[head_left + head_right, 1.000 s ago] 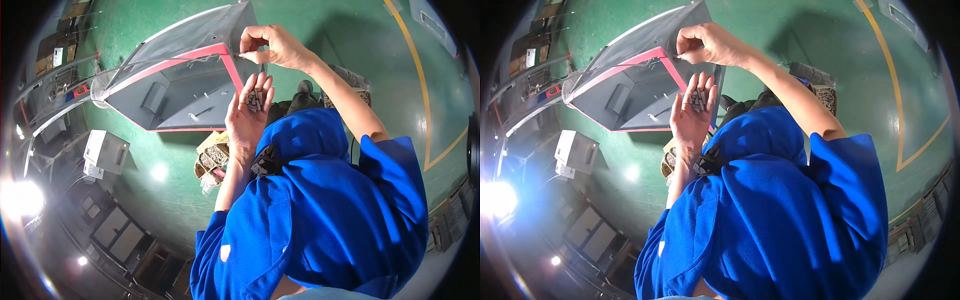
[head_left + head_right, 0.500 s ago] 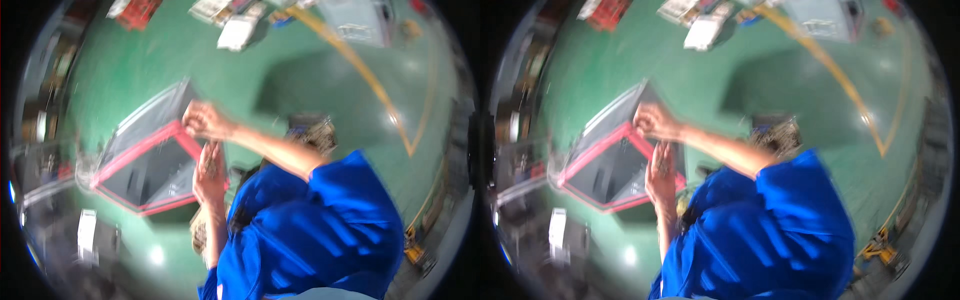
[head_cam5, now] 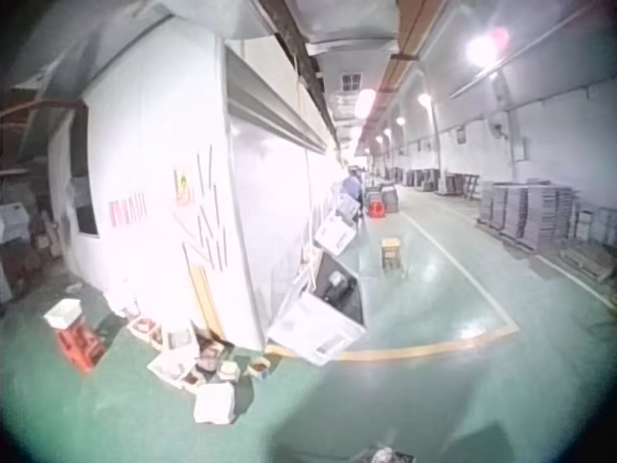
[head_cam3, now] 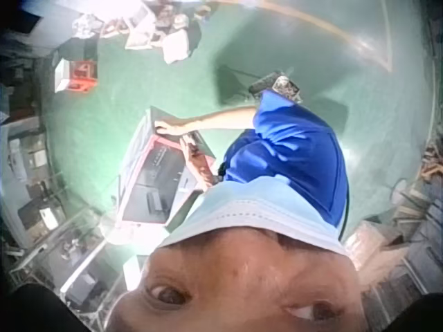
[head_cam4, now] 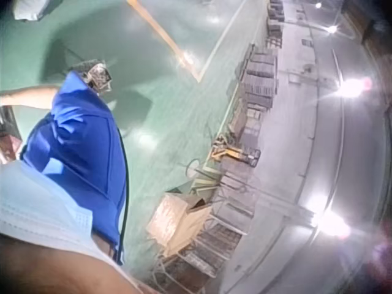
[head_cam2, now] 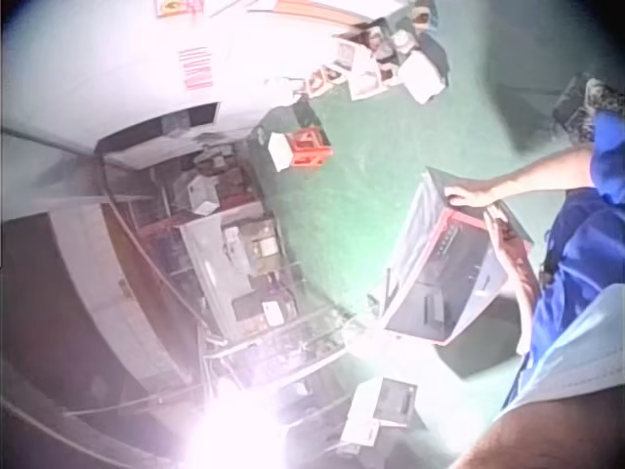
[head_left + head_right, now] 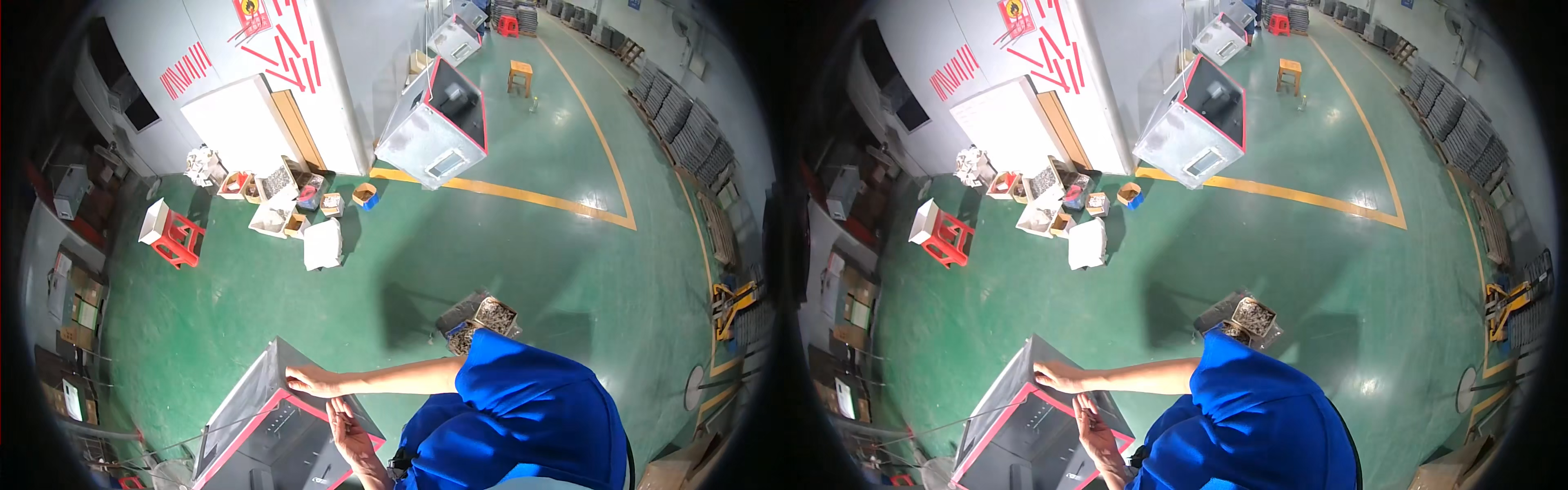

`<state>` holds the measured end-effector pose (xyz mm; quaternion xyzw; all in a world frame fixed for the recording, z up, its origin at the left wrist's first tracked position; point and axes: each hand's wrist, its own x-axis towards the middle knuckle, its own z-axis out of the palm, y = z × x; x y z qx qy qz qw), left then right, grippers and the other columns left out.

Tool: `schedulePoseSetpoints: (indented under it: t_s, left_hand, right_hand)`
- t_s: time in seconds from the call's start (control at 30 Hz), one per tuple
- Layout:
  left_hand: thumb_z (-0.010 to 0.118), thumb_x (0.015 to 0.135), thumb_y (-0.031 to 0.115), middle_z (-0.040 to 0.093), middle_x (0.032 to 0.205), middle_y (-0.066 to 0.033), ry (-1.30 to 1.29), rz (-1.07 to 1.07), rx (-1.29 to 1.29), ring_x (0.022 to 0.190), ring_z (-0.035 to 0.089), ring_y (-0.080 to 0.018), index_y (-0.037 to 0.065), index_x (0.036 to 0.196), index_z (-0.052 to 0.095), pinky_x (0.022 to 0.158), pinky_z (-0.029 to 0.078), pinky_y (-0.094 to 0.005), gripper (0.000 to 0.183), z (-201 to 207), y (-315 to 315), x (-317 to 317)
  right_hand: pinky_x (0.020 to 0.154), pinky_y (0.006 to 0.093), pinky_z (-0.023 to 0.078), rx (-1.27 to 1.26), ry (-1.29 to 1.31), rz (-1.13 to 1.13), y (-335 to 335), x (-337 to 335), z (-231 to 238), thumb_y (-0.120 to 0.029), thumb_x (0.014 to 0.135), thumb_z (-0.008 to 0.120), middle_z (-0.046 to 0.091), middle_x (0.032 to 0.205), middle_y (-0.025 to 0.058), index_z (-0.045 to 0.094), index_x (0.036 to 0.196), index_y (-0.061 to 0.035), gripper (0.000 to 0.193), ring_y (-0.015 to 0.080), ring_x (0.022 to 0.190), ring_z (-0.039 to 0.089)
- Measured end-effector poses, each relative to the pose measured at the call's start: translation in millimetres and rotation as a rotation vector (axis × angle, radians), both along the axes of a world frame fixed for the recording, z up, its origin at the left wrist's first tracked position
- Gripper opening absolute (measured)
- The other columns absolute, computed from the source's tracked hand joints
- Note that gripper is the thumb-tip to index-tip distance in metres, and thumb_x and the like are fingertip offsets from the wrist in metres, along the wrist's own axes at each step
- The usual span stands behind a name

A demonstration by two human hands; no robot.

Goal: Placing plastic washers or fasteners onto the frames of large metal cabinets in a fabrication facility.

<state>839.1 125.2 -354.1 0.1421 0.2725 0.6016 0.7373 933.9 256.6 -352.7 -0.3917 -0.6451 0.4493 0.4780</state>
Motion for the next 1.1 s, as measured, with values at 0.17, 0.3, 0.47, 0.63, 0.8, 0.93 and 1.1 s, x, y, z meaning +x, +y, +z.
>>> schedulePoseSetpoints:
  t_s: [0.17,0.3,0.47,0.63,0.8,0.93,1.1]
  left_hand:
    - [0.046,0.091,-0.001,0.044,0.132,-0.0232,0.045,0.000,-0.072,0.122,0.047,-0.0277,-0.009,0.136,0.027,0.100,0.046,-0.0303,0.049,0,0,-12]
    - [0.046,0.092,0.002,0.052,0.122,-0.0215,0.056,-0.085,-0.022,0.112,0.055,-0.0275,-0.009,0.131,0.035,0.095,0.050,-0.0312,0.042,5,0,-21]
    - [0.046,0.094,0.006,0.057,0.115,-0.0128,0.078,-0.141,0.017,0.098,0.058,-0.0166,-0.009,0.127,0.042,0.093,0.049,-0.0280,0.037,10,-7,-25]
    - [0.048,0.094,0.014,0.060,0.113,-0.0078,0.106,-0.202,-0.063,0.100,0.058,-0.0143,-0.002,0.119,0.052,0.088,0.047,-0.0287,0.030,19,-7,-21]
    - [0.046,0.095,0.015,0.062,0.106,-0.0056,-0.019,-0.215,-0.129,0.096,0.059,-0.0136,0.000,0.114,0.055,0.086,0.047,-0.0281,0.026,11,-8,-27]
    - [0.045,0.096,0.017,0.064,0.104,-0.0069,-0.128,-0.217,-0.187,0.094,0.061,-0.0155,0.000,0.111,0.058,0.084,0.050,-0.0308,0.026,2,-7,-33]
    - [0.045,0.096,0.017,0.065,0.106,-0.0098,-0.211,-0.160,-0.199,0.094,0.063,-0.0178,-0.001,0.110,0.059,0.082,0.053,-0.0340,0.027,4,-6,-38]
  right_hand:
    - [0.062,0.0419,0.040,-0.042,-0.082,0.062,-4,-6,14,-0.034,0.095,0.048,0.053,0.072,0.0193,0.048,0.098,0.0020,0.036,0.0309,0.065,0.052]
    - [0.058,0.0378,0.043,0.023,-0.124,0.048,-18,13,28,-0.030,0.090,0.057,0.058,0.073,0.0141,0.052,0.089,-0.0012,0.029,0.0261,0.063,0.057]
    - [0.065,0.0359,0.047,0.187,-0.463,0.334,-59,36,39,-0.016,0.073,0.066,0.055,0.073,0.0091,0.056,0.072,-0.0019,0.018,0.0244,0.075,0.059]
    - [0.076,0.0383,0.043,0.531,-0.681,0.216,-84,35,35,-0.020,0.063,0.071,0.054,0.076,0.0065,0.056,0.073,-0.0035,0.024,0.0237,0.080,0.057]
    - [0.074,0.0358,0.041,0.422,-0.803,0.237,-90,30,44,-0.021,0.062,0.071,0.054,0.076,0.0050,0.055,0.072,-0.0050,0.024,0.0217,0.083,0.057]
    - [0.073,0.0349,0.041,0.488,-0.816,0.209,-98,31,52,-0.019,0.071,0.063,0.056,0.080,0.0046,0.057,0.076,-0.0052,0.016,0.0201,0.084,0.057]
    - [0.074,0.0344,0.040,0.598,-0.868,0.161,-103,26,53,-0.019,0.073,0.061,0.058,0.088,0.0061,0.059,0.083,-0.0044,0.017,0.0197,0.085,0.057]
